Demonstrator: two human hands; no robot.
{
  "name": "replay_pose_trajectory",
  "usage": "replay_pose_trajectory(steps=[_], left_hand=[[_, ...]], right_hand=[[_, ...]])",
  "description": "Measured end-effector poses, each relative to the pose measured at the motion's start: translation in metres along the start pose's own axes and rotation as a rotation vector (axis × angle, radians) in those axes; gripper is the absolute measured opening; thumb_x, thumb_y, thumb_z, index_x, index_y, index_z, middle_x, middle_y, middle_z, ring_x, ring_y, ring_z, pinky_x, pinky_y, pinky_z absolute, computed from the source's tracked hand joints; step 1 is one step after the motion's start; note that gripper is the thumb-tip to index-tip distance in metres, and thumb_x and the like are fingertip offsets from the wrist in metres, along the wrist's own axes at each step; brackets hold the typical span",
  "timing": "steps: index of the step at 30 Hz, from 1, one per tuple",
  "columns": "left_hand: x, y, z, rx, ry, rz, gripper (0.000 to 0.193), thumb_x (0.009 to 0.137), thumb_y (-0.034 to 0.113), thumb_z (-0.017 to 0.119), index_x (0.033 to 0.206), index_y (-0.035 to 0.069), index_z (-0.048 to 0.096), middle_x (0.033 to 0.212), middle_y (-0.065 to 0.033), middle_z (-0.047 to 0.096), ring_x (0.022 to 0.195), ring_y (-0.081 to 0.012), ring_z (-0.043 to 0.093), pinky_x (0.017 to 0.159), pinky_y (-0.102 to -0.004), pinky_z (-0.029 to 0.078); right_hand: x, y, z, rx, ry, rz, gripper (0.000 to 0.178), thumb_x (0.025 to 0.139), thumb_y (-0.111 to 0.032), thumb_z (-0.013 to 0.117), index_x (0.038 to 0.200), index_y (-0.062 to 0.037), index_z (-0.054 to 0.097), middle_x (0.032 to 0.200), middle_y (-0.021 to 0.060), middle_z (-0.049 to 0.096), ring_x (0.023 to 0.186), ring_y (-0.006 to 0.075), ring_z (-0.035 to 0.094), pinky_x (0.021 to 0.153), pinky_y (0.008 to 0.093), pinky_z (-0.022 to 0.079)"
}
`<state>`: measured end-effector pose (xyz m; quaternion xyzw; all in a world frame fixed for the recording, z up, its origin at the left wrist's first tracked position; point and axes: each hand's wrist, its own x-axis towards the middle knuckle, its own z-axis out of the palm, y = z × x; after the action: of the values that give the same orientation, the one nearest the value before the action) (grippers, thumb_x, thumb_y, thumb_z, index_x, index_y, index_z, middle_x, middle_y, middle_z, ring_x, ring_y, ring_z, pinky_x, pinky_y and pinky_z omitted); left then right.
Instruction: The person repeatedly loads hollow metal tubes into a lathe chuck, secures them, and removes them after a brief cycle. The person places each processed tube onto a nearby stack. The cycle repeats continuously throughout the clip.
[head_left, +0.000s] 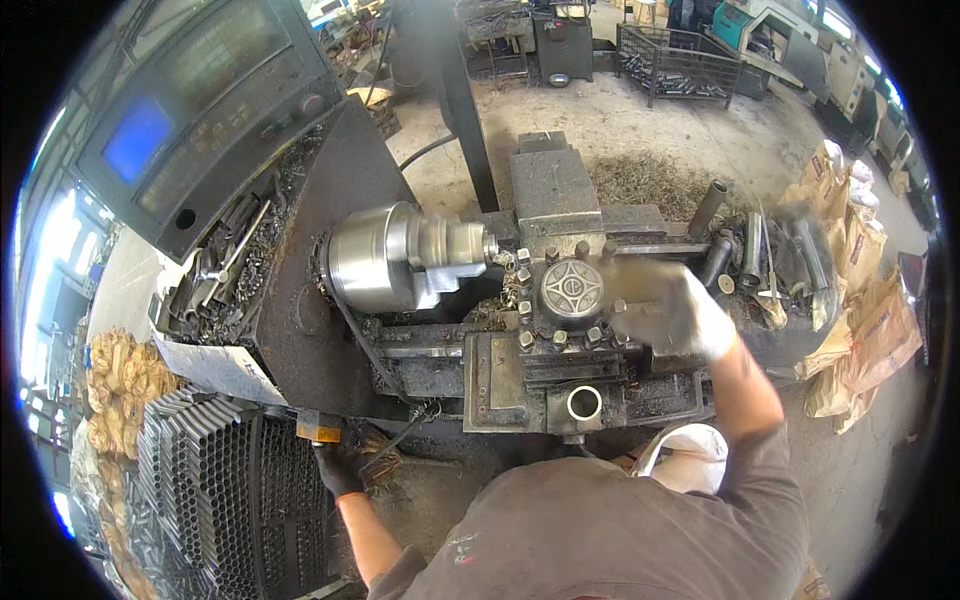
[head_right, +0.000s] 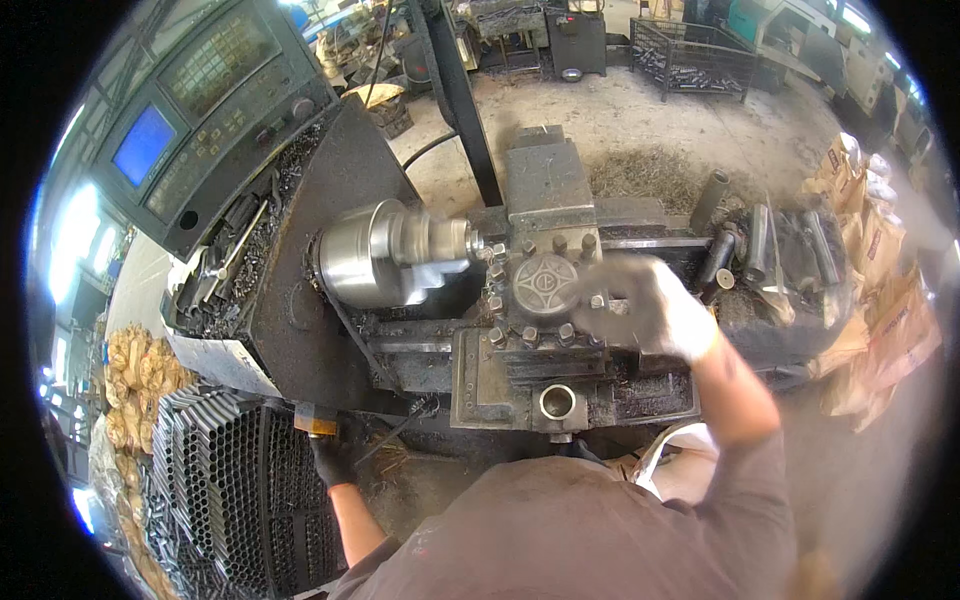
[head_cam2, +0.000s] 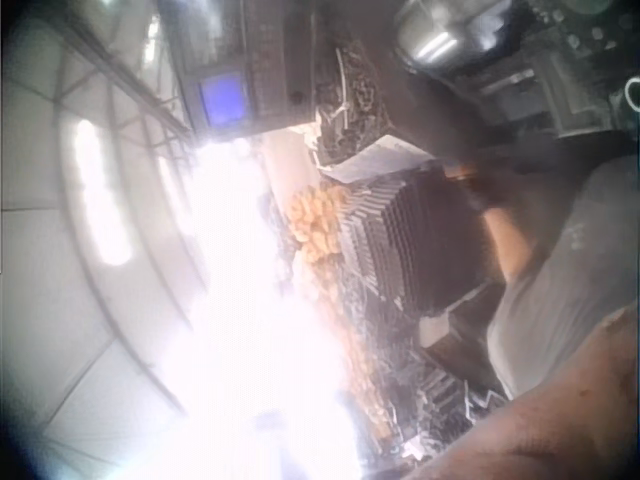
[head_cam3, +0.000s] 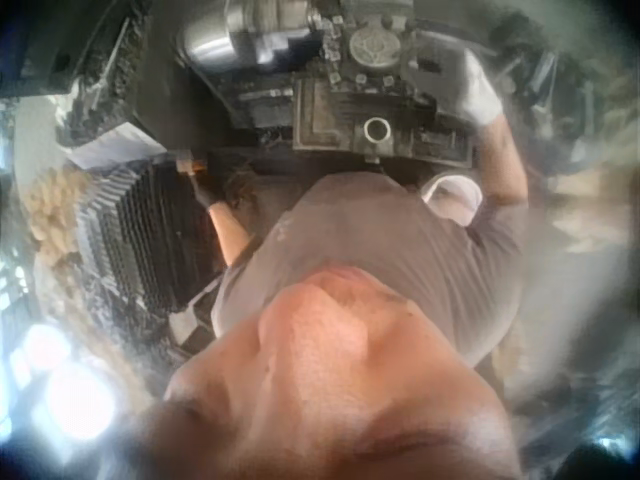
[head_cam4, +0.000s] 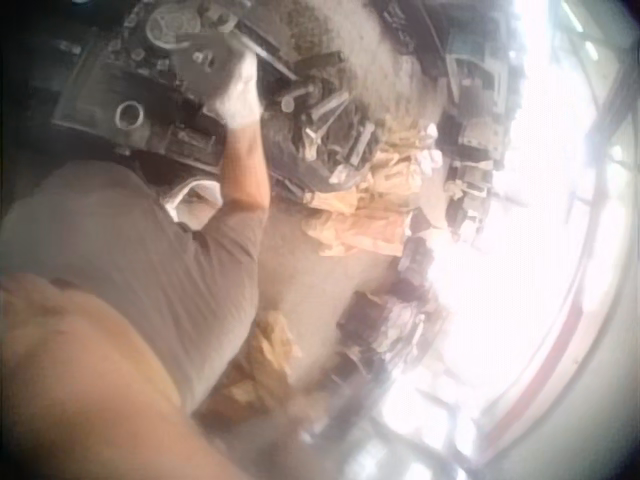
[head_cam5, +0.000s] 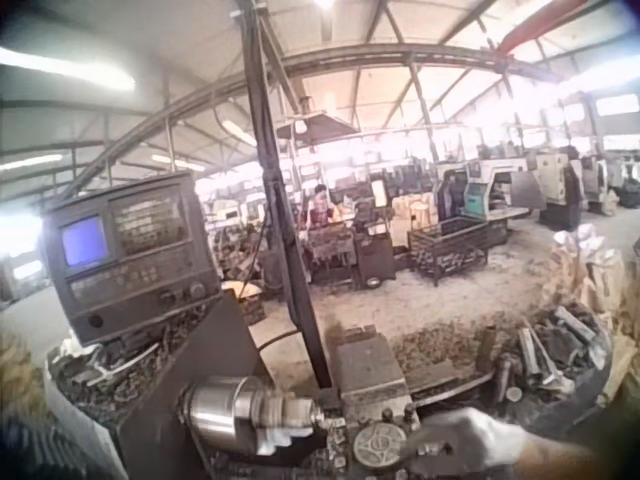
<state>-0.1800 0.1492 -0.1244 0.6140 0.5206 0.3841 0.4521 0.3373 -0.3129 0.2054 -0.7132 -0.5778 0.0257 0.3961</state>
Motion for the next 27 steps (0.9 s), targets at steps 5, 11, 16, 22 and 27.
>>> replay_pose_trajectory(steps=[5, 11, 16, 22, 27], left_hand=[[-0.090, -0.002, 0.090, 0.251, 0.140, 0.226, 0.014, 0.096, 0.011, 0.070, 0.108, 0.008, 0.066, 0.090, -0.0072, 0.067, 0.080, -0.0226, 0.065, 0.070, -0.0416, 0.054], [-0.154, 0.025, 0.129, -0.258, -0.199, -0.278, 0.013, 0.104, 0.018, 0.066, 0.112, 0.007, 0.067, 0.093, -0.0020, 0.064, 0.078, -0.0127, 0.057, 0.066, -0.0292, 0.047], [-0.156, 0.022, 0.103, -0.245, -0.094, -0.407, 0.012, 0.101, 0.017, 0.067, 0.107, 0.006, 0.066, 0.096, -0.0046, 0.064, 0.082, -0.0148, 0.060, 0.069, -0.0318, 0.053], [-0.159, -0.004, 0.074, -0.187, -0.085, -0.445, 0.017, 0.100, 0.021, 0.065, 0.108, 0.005, 0.066, 0.097, -0.0062, 0.064, 0.083, -0.0164, 0.062, 0.070, -0.0314, 0.054], [-0.157, 0.006, 0.086, -0.109, -0.211, -0.396, 0.021, 0.101, 0.023, 0.064, 0.113, 0.005, 0.066, 0.096, -0.0080, 0.066, 0.085, -0.0185, 0.065, 0.072, -0.0342, 0.054]], right_hand=[[0.142, 0.032, 0.007, 0.105, -0.634, 0.424, 0.064, 0.096, -0.048, 0.074, 0.151, -0.0190, 0.061, 0.153, 0.0111, 0.062, 0.139, 0.0300, 0.060, 0.117, 0.0454, 0.048], [0.206, 0.115, 0.098, 0.223, -0.995, 0.120, 0.045, 0.102, -0.040, 0.069, 0.142, -0.0202, 0.068, 0.152, 0.0106, 0.063, 0.139, 0.0262, 0.059, 0.116, 0.0463, 0.053], [0.214, 0.191, 0.078, -0.244, -0.492, -0.398, 0.043, 0.102, -0.043, 0.066, 0.128, -0.0108, 0.075, 0.146, 0.0091, 0.067, 0.135, 0.0245, 0.062, 0.118, 0.0447, 0.050], [0.159, 0.294, -0.015, -1.020, -0.279, 0.544, 0.034, 0.095, -0.029, 0.061, 0.110, -0.0082, 0.083, 0.104, 0.0142, 0.082, 0.095, 0.0288, 0.079, 0.081, 0.0397, 0.061], [0.110, 0.313, 0.005, -0.811, -0.695, 0.558, 0.028, 0.097, -0.025, 0.063, 0.101, -0.0059, 0.083, 0.097, 0.0172, 0.080, 0.091, 0.0273, 0.078, 0.080, 0.0368, 0.060]])
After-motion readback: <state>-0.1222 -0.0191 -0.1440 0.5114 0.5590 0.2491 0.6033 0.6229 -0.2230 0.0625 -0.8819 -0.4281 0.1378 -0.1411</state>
